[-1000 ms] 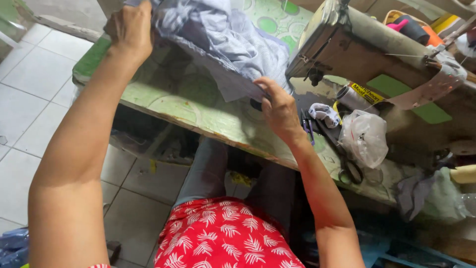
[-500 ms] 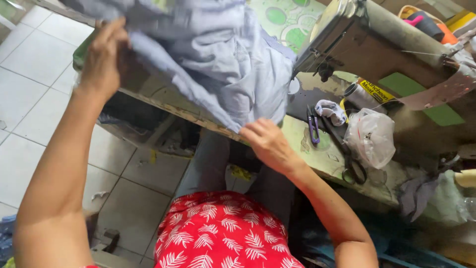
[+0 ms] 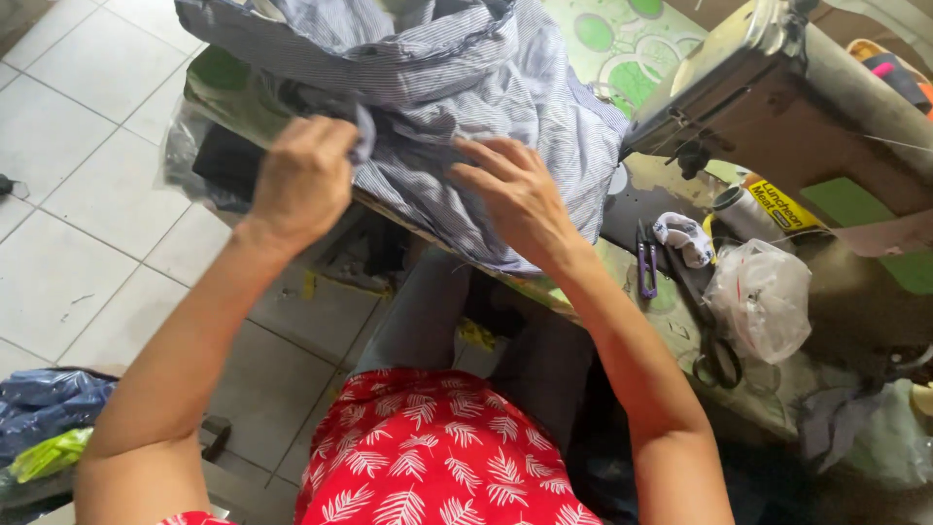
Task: Cutting a striped fabric garment with scissors on a sewing table
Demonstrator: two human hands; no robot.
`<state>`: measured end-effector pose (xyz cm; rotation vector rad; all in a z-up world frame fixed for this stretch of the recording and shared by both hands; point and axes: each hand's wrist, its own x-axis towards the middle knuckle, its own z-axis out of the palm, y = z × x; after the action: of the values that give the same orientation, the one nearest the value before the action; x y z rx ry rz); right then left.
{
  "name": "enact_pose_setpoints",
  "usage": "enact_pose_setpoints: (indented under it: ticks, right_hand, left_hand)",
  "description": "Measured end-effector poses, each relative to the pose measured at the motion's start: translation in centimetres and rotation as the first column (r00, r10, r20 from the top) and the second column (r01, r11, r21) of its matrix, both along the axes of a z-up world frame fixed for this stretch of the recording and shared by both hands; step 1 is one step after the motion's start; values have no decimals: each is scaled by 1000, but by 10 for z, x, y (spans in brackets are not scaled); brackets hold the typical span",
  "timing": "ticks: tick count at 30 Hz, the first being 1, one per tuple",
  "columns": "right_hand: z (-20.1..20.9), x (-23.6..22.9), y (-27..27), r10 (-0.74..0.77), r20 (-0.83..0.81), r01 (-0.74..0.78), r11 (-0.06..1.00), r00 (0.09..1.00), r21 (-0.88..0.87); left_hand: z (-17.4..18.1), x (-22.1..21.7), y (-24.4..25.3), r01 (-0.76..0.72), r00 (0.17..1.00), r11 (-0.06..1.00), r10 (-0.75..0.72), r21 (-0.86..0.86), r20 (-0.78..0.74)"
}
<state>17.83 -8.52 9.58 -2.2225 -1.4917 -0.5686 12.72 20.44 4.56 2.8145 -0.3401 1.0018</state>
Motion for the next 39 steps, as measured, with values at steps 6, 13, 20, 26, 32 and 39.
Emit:
enact_pose_setpoints:
  ticks: [6,13,20,26,32,39]
  right_hand:
    - [-43,59,29,-283,139,306,931,949,-197]
    - [-70,92,-5,-680,100,652,638,727,-409]
    - [-62,72,-25,-513,82,500,769,854,-399]
    - [-35,7,8,-257,181,275,958,949,-84]
    - [-45,-21,-16,-188,-261,61,902,947,-428]
    - [-49,-51,-39,-182,-227,121,959,957,-256]
  left_hand:
    - [-42,40,-4,48,992,986,-66,-157,-110]
    - [-21,-12,-3,-14,996,591,-63,-806,-64]
    - [-73,-56,-20,-96,987,-29,-132,-995,-92]
    - [-98,-65,-20,-162,979,-222,-158,-961,-129]
    - [-152,-87,-11,-126,986,-170,-128,-977,-105]
    - [-153,-83,-25,-126,985,-453,-164,-882,-57]
